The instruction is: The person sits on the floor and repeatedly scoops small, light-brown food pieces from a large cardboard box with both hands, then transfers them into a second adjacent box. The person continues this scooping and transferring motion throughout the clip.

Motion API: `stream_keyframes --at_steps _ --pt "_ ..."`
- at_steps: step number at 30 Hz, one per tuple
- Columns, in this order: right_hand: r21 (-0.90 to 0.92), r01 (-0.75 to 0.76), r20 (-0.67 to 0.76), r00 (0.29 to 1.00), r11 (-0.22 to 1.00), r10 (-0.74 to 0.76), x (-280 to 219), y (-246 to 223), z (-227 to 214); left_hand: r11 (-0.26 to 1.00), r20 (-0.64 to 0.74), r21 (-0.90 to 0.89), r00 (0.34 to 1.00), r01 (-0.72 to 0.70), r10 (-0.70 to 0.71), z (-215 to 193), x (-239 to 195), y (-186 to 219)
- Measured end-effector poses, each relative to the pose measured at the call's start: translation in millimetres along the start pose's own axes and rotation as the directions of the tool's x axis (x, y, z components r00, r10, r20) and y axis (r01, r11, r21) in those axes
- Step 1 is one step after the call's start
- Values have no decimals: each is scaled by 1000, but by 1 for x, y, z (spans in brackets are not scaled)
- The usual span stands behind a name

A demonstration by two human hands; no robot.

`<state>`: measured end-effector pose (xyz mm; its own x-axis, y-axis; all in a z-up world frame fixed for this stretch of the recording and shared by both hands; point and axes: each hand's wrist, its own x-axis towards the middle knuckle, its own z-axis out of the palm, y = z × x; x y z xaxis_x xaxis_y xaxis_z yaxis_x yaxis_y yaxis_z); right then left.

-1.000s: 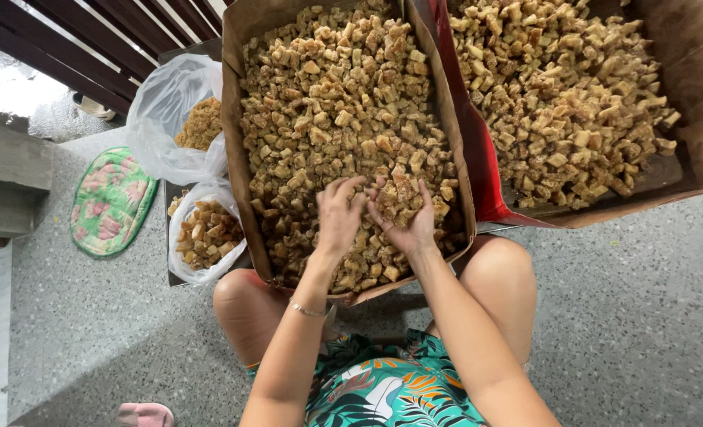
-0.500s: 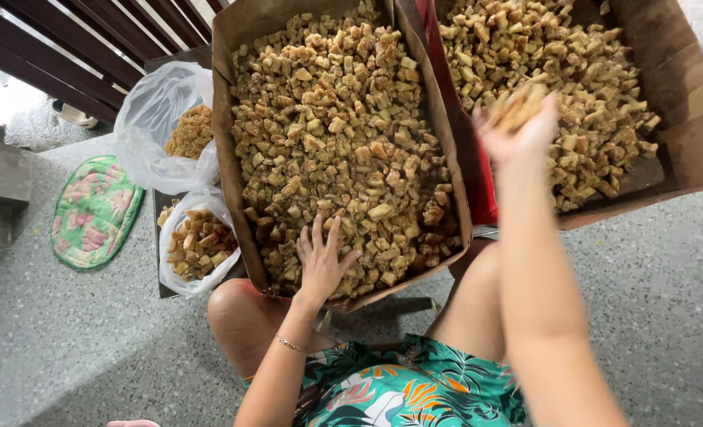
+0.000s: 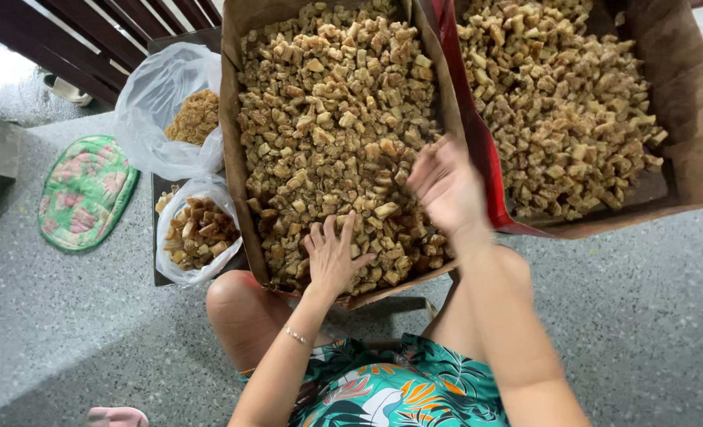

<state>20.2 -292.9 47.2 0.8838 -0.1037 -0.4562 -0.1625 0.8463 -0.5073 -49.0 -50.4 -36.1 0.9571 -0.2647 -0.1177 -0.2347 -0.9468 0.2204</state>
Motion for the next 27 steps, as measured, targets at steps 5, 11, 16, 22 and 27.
stream_keyframes --at_steps 5,11,16,22,27 --pt "-195 -124 14 991 973 129 2 77 -46 998 -126 -58 992 3 -10 -3 11 -5" --pt "-179 -84 60 994 980 96 30 108 -84 994 -109 -92 991 65 -75 7 -6 -13" --pt "-175 -155 248 949 972 196 16 107 -73 959 -147 -244 972 147 -186 15 5 -21" --pt "-187 -155 244 949 970 198 5 109 -62 523 79 -833 975 179 -208 -37 29 -31" --pt "-186 -244 236 929 952 284 -12 107 -38 427 308 -873 945 236 108 -79 49 4"
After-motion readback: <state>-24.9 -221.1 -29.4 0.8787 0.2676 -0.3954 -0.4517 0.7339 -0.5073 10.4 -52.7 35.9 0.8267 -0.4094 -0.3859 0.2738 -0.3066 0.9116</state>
